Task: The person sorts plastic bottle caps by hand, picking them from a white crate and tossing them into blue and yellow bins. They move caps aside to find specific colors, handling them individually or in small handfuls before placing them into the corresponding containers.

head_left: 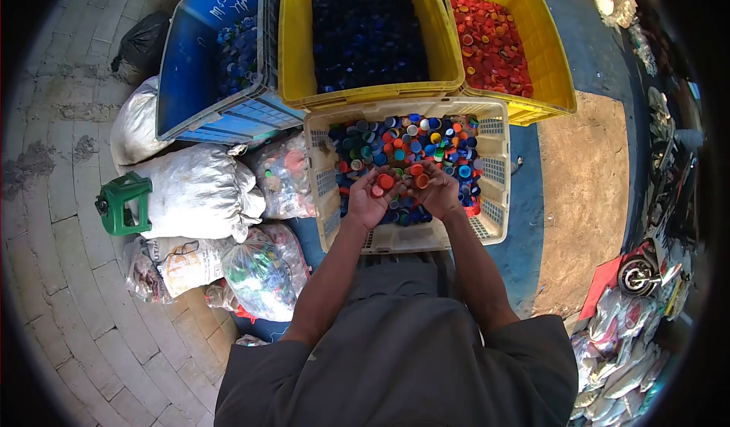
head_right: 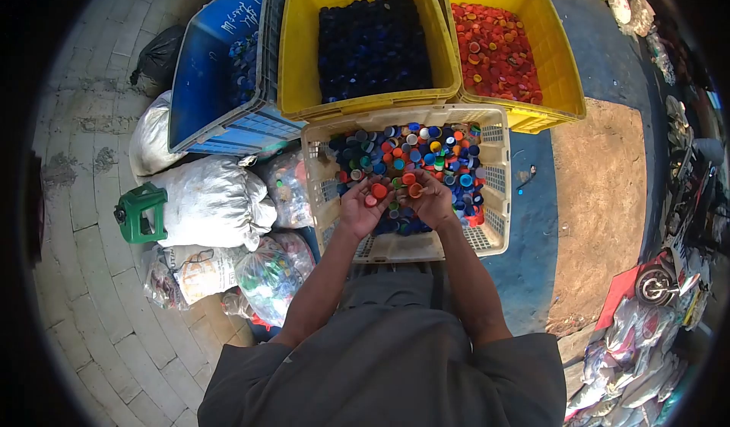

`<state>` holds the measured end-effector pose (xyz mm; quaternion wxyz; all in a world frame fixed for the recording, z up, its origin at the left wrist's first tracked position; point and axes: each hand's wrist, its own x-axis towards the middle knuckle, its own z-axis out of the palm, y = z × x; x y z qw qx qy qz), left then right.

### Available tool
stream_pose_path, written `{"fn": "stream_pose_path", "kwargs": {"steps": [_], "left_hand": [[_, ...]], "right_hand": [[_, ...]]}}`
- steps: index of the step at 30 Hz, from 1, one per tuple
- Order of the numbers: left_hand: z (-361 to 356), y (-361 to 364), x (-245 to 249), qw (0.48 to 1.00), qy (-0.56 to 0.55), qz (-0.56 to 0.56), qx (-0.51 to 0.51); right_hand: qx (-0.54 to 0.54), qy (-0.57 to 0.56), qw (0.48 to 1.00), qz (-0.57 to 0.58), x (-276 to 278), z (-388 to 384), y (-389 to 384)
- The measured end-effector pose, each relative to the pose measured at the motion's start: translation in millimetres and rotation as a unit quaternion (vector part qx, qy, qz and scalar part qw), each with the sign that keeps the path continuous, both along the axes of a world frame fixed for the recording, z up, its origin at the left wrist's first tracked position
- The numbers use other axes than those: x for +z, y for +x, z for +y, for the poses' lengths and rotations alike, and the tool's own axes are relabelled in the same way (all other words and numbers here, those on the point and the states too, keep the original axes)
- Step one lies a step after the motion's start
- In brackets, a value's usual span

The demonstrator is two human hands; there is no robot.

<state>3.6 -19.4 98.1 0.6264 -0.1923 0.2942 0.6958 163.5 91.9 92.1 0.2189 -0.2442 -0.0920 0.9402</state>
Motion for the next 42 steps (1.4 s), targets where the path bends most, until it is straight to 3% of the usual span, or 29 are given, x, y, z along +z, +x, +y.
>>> {"fn": "stream_pose_path", "kwargs": {"steps": [4, 8, 11, 12, 14, 18, 20, 24, 28, 33, 37, 38, 41, 42], "left_hand": [[28, 10, 11, 0.999, 0.032, -0.031, -0.025], [63, 24, 11, 0.998, -0.038, -0.014, -0.039], [122, 36, 37, 0.999, -0.014, -0.029, -0.042], [144, 36, 57, 0.996, 0.063, -0.030, -0.057], [188, 31, 99, 0.978, 0.182, -0.043, -0.087], [217, 20, 147, 0.950, 0.286, 0.003, -0.129], [207, 9, 127, 0.948, 0.275, 0.016, -0.159], [148, -11, 66, 0.964, 0.219, -0.003, -0.148], [60, -24, 3, 0.989, 0.095, 0.047, -0.101], [-31, -19, -51, 0.980, -0.186, 0.050, -0.054], [-62, -7, -60, 0.971, -0.224, 0.043, -0.072], [-65, -4, -62, 0.969, -0.229, 0.048, -0.075], [-67, 0, -55, 0.968, -0.228, 0.063, -0.085], [-68, 1, -53, 0.968, -0.225, 0.068, -0.088]], "right_hand": [[-0.083, -0.038, 0.996, 0.008, 28, -8, 10], [-0.225, -0.058, 0.967, -0.103, 22, -6, 17], [-0.294, -0.073, 0.946, -0.114, 42, 28, 15], [-0.327, -0.036, 0.944, -0.017, 39, 48, 20], [-0.342, 0.009, 0.931, 0.125, 96, 85, 19], [-0.414, 0.077, 0.906, 0.045, 145, 123, 20], [-0.437, 0.073, 0.896, 0.004, 138, 125, 23], [-0.405, 0.059, 0.912, -0.032, 88, 86, 41], [-0.317, 0.056, 0.925, -0.200, 28, 23, 61], [-0.138, 0.094, 0.893, -0.419, -28, -18, 71], [0.001, 0.320, 0.750, -0.579, -44, -20, 49], [0.005, 0.351, 0.730, -0.586, -45, -19, 39], [0.047, 0.548, 0.598, -0.583, -68, -13, 15], [0.075, 0.570, 0.580, -0.577, -54, -8, 2]]}}
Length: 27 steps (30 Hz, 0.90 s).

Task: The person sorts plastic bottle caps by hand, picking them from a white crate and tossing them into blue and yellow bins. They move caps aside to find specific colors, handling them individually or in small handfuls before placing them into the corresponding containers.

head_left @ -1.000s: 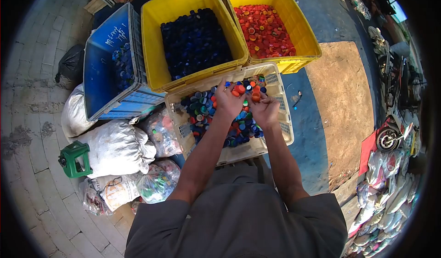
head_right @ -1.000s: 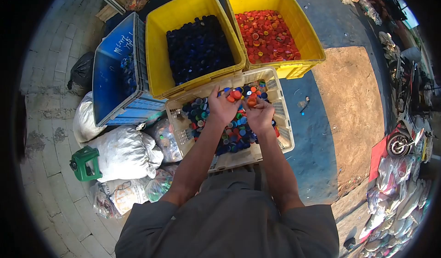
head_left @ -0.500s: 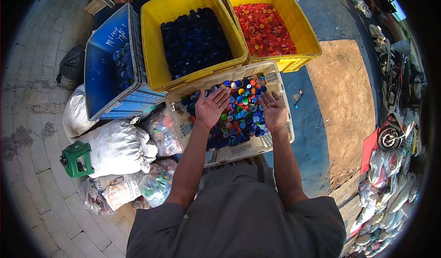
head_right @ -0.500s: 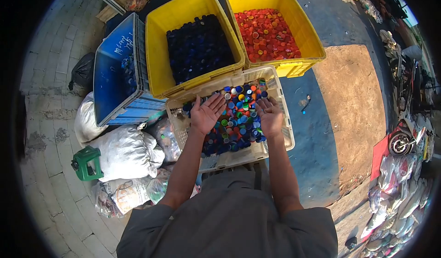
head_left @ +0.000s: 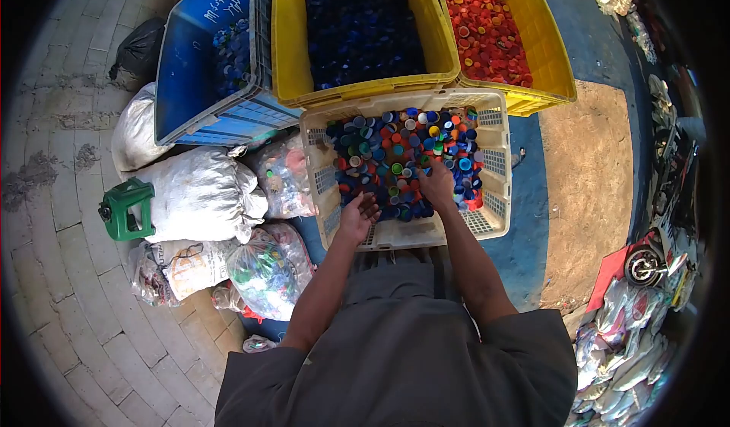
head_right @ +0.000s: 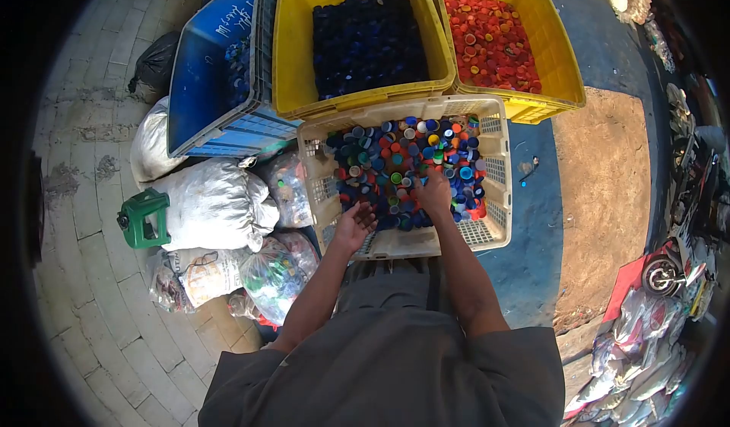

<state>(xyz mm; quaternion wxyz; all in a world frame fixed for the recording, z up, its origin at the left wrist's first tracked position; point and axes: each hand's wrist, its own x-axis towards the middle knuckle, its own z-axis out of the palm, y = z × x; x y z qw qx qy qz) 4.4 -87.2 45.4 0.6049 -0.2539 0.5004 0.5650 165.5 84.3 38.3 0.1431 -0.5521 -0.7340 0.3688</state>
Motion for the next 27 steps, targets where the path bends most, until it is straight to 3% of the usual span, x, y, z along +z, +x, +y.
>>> {"fn": "stream_pose_path", "kwargs": {"steps": [3, 9, 20, 27], "left_hand": [[-4, -1, 2, 1.000, 0.026, 0.006, 0.000], [-22, -9, 14, 0.998, 0.046, 0.025, 0.021], [-45, -13, 17, 0.999, 0.000, 0.034, 0.038], [-28, -12, 17, 0.999, 0.009, 0.037, 0.010]], "right_hand": [[0.075, 0.118, 0.989, -0.041, -8, 11, -31], [0.110, 0.122, 0.975, -0.149, -20, 33, -81], [0.135, 0.063, 0.958, -0.243, -22, 39, -103], [0.118, 0.115, 0.974, -0.158, -42, 26, -87]]}}
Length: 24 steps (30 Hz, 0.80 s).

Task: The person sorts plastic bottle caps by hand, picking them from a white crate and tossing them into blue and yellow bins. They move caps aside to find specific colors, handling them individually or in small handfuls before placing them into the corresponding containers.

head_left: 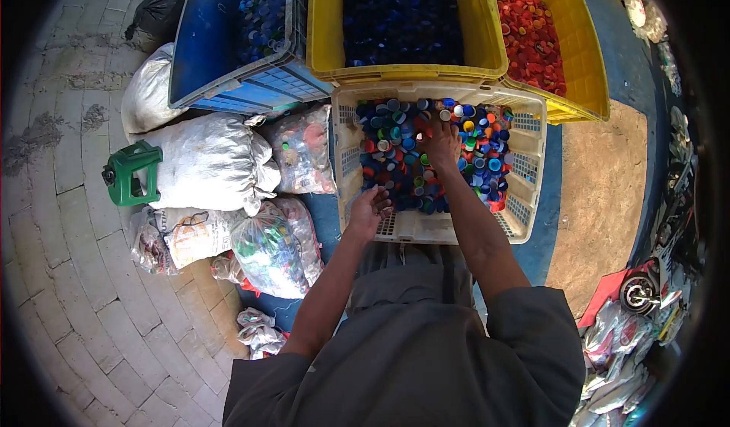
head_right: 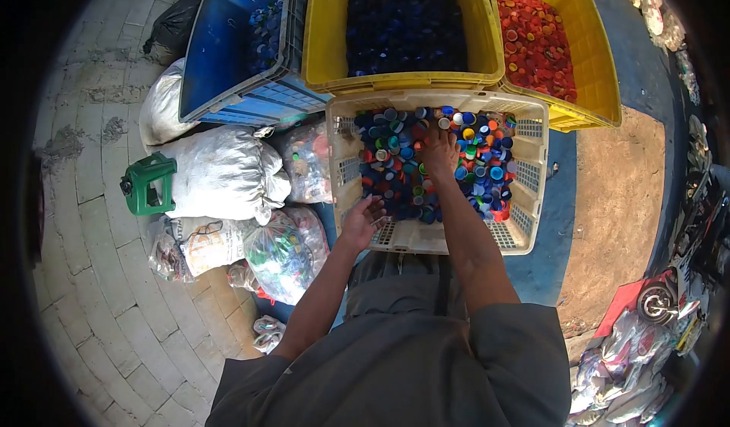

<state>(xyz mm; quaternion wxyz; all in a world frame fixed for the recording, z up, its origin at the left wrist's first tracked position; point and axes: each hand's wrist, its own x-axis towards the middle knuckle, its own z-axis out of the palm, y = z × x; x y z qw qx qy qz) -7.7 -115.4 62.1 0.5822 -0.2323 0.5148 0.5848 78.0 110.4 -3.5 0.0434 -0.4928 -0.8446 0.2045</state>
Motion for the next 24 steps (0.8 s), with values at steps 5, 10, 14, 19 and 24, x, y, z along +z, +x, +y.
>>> {"fn": "stream_pose_path", "kwargs": {"steps": [5, 10, 14, 19, 24], "left_hand": [[8, -3, 5, 1.000, 0.018, 0.006, -0.018], [15, -6, 4, 0.999, 0.015, 0.017, -0.047], [23, -9, -3, 0.997, 0.004, 0.035, -0.072], [52, -15, -4, 0.980, -0.023, 0.149, -0.132], [102, -23, -37, 0.852, 0.002, 0.459, -0.253]], "right_hand": [[0.036, 0.011, 0.998, 0.048, -11, 0, 14], [0.035, -0.018, 0.999, 0.030, -11, 1, 22], [-0.054, -0.099, 0.989, 0.098, 7, 3, 28], [-0.206, -0.199, 0.902, 0.323, 27, -10, 52], [-0.320, -0.496, 0.580, 0.561, 42, -37, 89]]}}
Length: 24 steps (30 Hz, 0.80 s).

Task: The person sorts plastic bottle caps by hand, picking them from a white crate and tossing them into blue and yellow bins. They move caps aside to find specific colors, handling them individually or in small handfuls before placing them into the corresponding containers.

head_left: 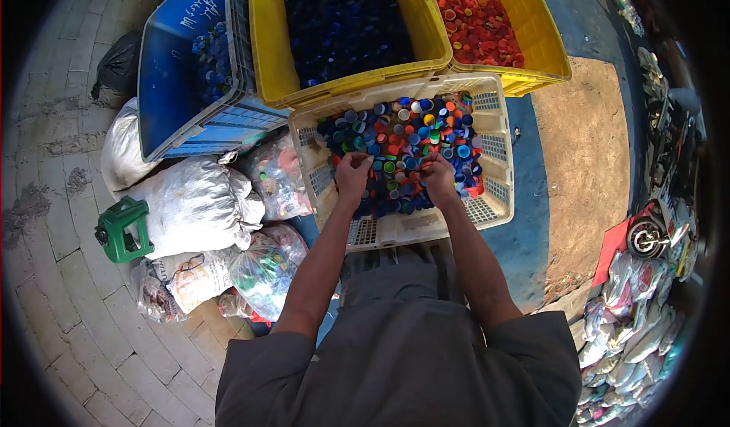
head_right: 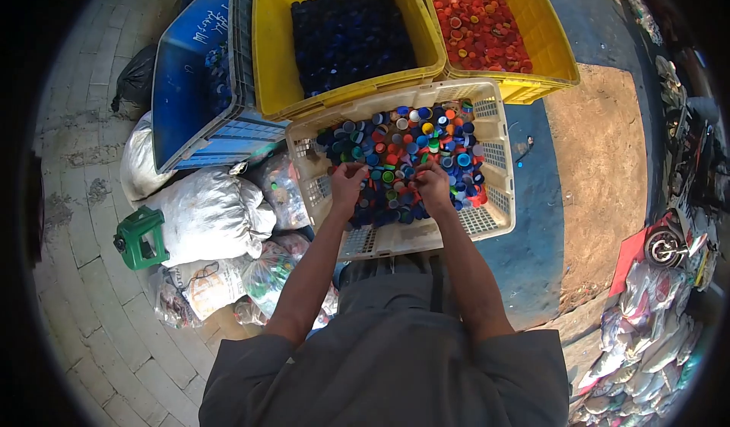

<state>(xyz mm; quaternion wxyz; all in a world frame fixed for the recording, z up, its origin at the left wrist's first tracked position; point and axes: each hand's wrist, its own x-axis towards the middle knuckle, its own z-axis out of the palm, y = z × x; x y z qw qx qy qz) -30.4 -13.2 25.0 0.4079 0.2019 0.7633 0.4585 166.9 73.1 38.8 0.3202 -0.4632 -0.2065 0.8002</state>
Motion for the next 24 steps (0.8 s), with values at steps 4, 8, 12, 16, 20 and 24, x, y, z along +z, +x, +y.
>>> {"fn": "stream_pose_path", "kwargs": {"steps": [4, 8, 12, 16, 20, 24], "left_hand": [[51, 0, 19, 0.973, -0.051, 0.199, -0.106], [80, 1, 4, 0.910, -0.132, 0.339, -0.200], [94, 4, -3, 0.870, -0.168, 0.391, -0.247], [100, 4, -10, 0.866, -0.166, 0.407, -0.238], [95, -4, -28, 0.905, -0.094, 0.363, -0.200], [85, -10, -16, 0.979, -0.033, 0.183, -0.085]], "right_hand": [[-0.034, -0.102, 0.992, 0.072, 24, -28, 19], [-0.004, -0.085, 0.994, 0.068, 34, -49, 33], [0.015, -0.062, 0.997, 0.037, 42, -58, 39], [0.030, -0.047, 0.998, 0.007, 41, -60, 47], [0.027, -0.055, 0.998, -0.001, 41, -55, 46], [0.019, -0.069, 0.997, 0.012, 36, -41, 38]]}}
